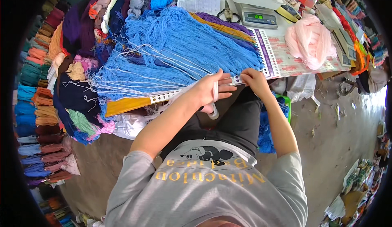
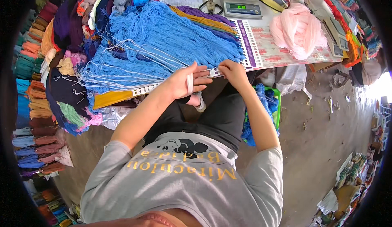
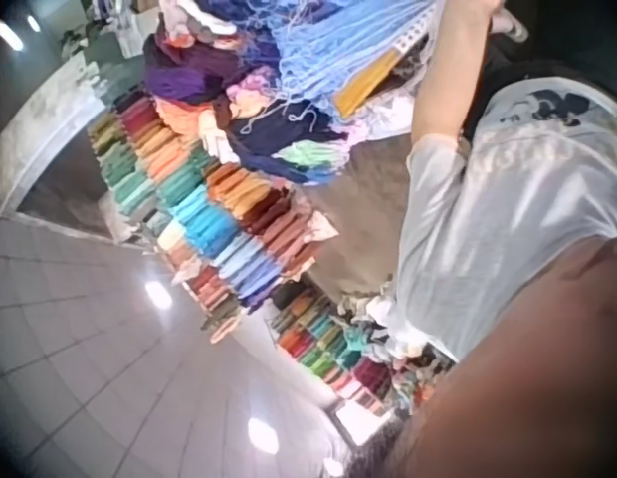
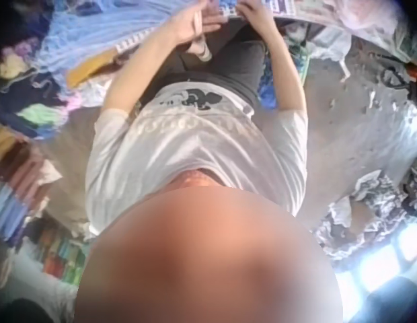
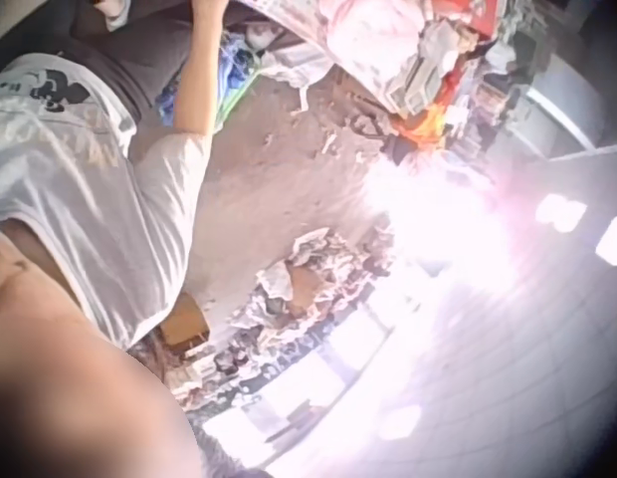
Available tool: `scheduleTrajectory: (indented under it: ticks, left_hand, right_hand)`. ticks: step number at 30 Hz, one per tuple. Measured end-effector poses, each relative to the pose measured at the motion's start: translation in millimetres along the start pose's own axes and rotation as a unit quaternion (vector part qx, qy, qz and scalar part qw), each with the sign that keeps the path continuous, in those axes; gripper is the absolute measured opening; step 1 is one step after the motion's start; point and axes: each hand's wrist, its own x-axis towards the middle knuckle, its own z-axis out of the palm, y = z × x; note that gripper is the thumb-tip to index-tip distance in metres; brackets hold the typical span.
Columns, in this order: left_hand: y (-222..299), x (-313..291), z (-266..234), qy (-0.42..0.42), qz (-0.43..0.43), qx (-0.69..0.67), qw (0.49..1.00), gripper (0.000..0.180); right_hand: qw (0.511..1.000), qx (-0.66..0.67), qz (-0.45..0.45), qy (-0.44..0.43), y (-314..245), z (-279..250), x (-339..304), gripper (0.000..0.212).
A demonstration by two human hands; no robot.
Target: The person is cutting and attaching pink textile fringe to a sample display card that already contains blue fringe.
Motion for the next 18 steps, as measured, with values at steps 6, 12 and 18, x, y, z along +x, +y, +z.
scheduleTrajectory:
  ticks: [6,12,18]
  left_hand:
    - [2,24,7,0.061,-0.033,-0.006,0.998,0.039]
    - [6,40,25,0.114,-0.041,0.150,0.981,0.023]
    - [6,62,15,0.137,0.033,0.288,0.947,0.012]
  right_hand:
    - [0.995,-0.097,0.020,0.016,2,5,5,0.025]
    - [0.997,-0.076,0.023,0.017,4,-1,10,0.025]
    - [0.999,0.028,0.022,-0.034,1,-4,19,0.022]
